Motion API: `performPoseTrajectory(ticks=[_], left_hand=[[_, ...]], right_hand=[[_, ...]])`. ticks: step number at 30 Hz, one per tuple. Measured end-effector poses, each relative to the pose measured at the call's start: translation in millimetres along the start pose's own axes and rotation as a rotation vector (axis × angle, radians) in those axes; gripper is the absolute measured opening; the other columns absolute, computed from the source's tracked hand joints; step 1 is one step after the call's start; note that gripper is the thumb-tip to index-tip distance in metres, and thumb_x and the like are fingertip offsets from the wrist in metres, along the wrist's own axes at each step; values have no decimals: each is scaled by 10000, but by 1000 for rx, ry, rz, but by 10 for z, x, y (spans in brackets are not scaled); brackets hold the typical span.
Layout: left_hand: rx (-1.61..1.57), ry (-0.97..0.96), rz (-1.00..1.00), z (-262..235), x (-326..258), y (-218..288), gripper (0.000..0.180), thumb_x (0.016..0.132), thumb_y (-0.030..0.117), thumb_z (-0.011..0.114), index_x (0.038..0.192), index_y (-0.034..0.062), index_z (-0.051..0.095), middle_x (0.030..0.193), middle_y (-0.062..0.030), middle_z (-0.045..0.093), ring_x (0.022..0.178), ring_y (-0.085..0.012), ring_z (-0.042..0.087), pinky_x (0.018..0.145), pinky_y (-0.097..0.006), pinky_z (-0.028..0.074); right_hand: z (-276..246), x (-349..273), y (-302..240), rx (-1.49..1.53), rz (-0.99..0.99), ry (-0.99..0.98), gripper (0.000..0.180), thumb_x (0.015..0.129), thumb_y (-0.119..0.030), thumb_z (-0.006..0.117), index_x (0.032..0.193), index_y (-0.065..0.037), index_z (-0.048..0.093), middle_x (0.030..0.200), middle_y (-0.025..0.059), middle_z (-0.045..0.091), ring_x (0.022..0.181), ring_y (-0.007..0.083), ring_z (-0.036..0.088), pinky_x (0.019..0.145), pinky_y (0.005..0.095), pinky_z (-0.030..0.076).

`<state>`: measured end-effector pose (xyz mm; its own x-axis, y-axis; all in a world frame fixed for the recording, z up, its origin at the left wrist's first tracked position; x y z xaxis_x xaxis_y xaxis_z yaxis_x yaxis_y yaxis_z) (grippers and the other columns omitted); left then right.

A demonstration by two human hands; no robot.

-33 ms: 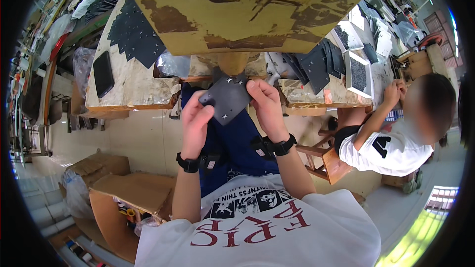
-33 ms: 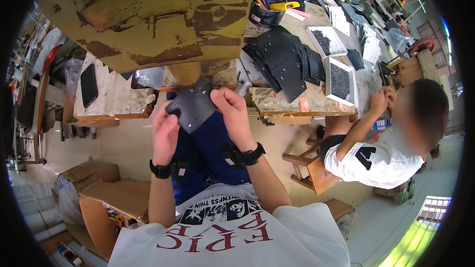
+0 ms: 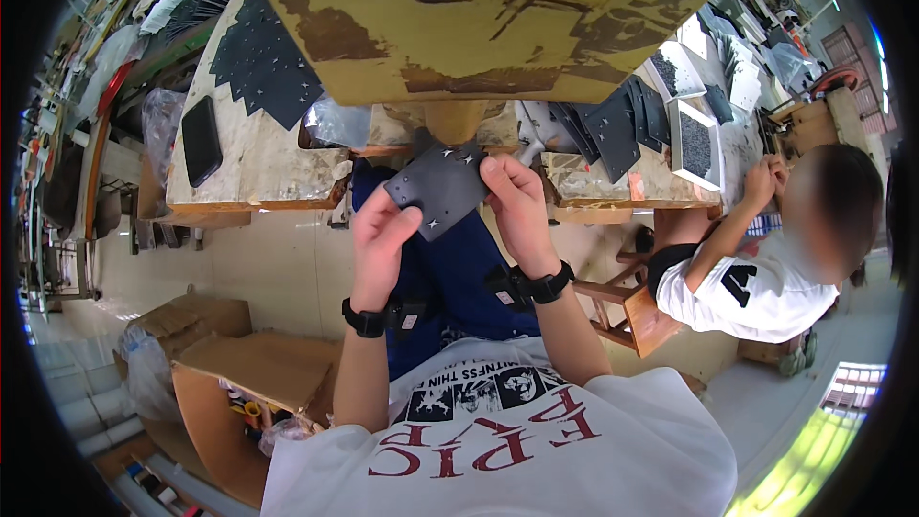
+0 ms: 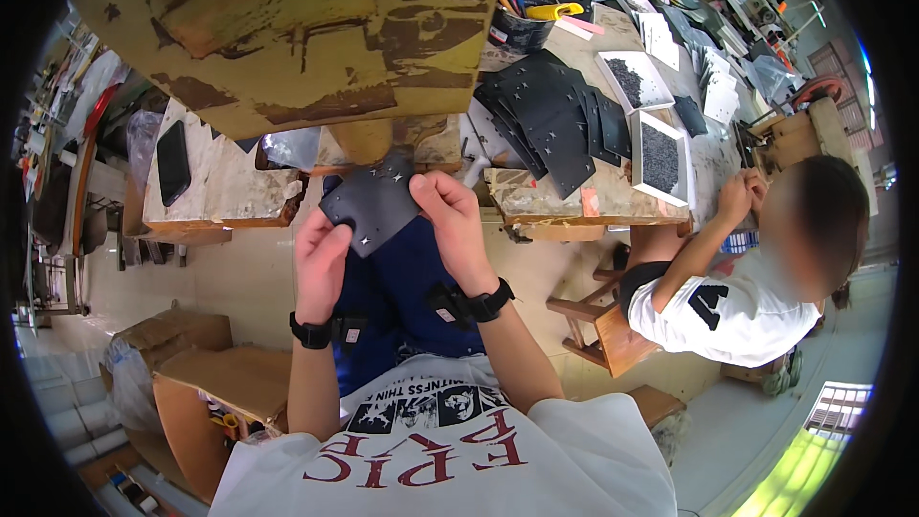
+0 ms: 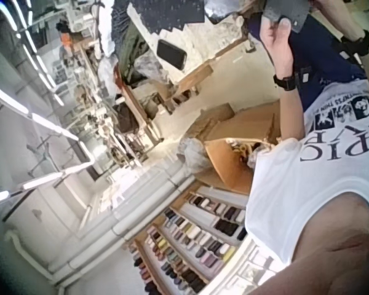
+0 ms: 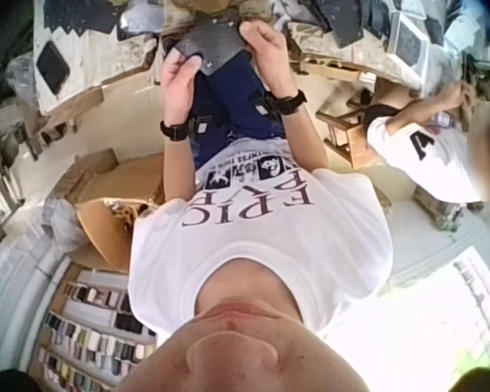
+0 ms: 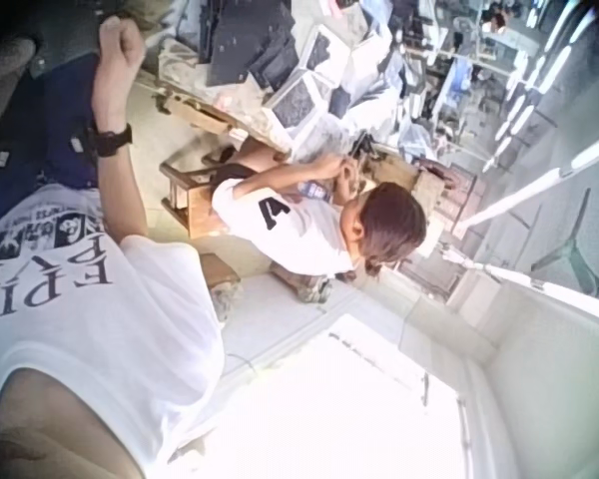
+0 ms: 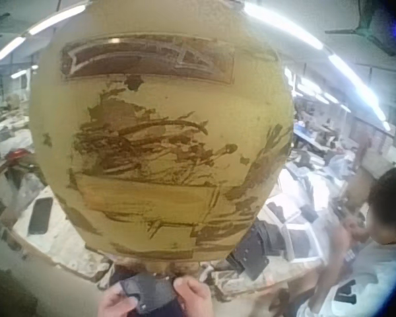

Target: Manually aligning and processing small leather components using an industrial punching or assembly machine.

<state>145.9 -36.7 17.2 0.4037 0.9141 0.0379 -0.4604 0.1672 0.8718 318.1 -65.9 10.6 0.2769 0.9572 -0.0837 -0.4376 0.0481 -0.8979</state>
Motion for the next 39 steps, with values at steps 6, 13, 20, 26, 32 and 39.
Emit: performPoseTrajectory(ticks=[6,13,20,26,32,39], left_hand=[[119,11,-105,-77,-109,45,314,932,20,564,1242,-32,571,1072,-16,639,941,-59,565,834,-221,454],[350,-218,-204,-103,4,10,81,951,65,564,980,2,607,818,59,541,739,-17,446,636,-184,372],[360,14,-71,164,143,25,224,1003,186,526,828,46,529,711,67,439,654,-16,376,550,-198,305],[359,63,-68,91,271,-35,285,1001,195,536,758,52,494,659,69,395,597,-21,348,504,-220,280],[419,87,-76,102,338,-2,345,992,194,554,695,50,456,616,65,357,577,-29,320,496,-235,258],[483,117,-58,57,394,-29,380,968,176,582,662,24,415,602,60,313,588,-41,272,513,-250,236]], right_hand=[[104,-226,-78,-25,-32,-7,26,916,-61,618,912,-35,622,779,-63,542,742,32,474,729,194,384],[-21,-177,-158,-482,-128,-187,98,878,-63,688,924,-4,626,789,-23,596,721,49,518,685,220,447],[-21,-78,-154,-472,-92,-124,222,936,-167,639,783,-13,591,681,-53,504,666,30,431,587,215,348],[-10,-6,-78,-400,-129,-32,264,942,-179,627,746,-14,568,652,-60,465,644,30,396,567,223,325],[-2,11,-88,-339,-98,-6,275,948,-188,618,736,-21,567,678,-63,479,665,28,402,590,220,335],[-20,70,-45,-288,-44,9,284,942,-186,623,719,-21,566,667,-66,480,665,29,415,599,213,348]])
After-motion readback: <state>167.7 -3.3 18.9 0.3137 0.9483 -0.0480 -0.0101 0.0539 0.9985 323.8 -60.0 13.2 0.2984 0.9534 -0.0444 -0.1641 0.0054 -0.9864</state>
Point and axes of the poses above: each hand's wrist, its own x-axis towards the middle knuckle, its own z-axis out of the palm, y = z × x, the point moved 2 cm from there along x, towards the middle knuckle
